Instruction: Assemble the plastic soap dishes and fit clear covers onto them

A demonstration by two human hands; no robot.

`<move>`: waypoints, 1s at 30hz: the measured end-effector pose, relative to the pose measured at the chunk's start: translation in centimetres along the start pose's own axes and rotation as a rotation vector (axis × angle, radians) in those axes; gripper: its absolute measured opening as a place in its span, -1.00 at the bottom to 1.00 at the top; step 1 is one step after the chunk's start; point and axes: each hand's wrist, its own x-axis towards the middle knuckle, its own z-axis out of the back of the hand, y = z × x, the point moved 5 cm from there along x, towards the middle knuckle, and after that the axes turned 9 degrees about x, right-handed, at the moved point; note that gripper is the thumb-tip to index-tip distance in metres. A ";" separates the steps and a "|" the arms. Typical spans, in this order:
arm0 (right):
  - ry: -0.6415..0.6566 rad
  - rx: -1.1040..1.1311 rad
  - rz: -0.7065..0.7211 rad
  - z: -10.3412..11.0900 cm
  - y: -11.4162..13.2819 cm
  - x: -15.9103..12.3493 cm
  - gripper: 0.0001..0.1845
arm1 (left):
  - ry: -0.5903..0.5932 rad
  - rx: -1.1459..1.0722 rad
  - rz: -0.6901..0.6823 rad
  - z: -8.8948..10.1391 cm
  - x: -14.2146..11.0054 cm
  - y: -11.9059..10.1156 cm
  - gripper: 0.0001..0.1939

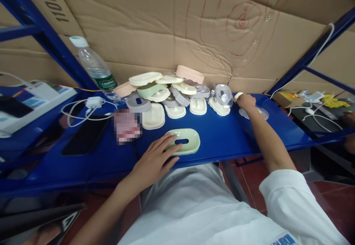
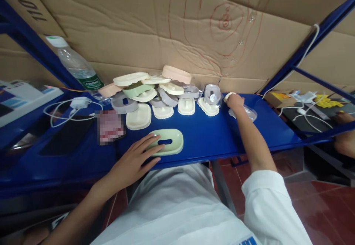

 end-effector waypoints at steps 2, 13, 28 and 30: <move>-0.065 0.036 0.023 0.6 0.0 -0.5 -0.69 | -0.057 -0.055 0.001 0.5 0.0 -0.1 -0.66; 0.182 0.409 1.176 0.5 7.8 -21.4 -0.74 | -0.422 -0.228 0.187 3.9 0.0 0.3 -0.67; 0.280 0.650 1.219 -1.2 10.1 -30.0 -0.25 | -0.316 0.033 0.010 3.2 0.2 -1.6 -0.78; 0.291 0.690 1.197 -1.8 10.5 -30.2 -0.43 | -0.302 0.112 -0.006 3.6 0.1 -2.2 -0.83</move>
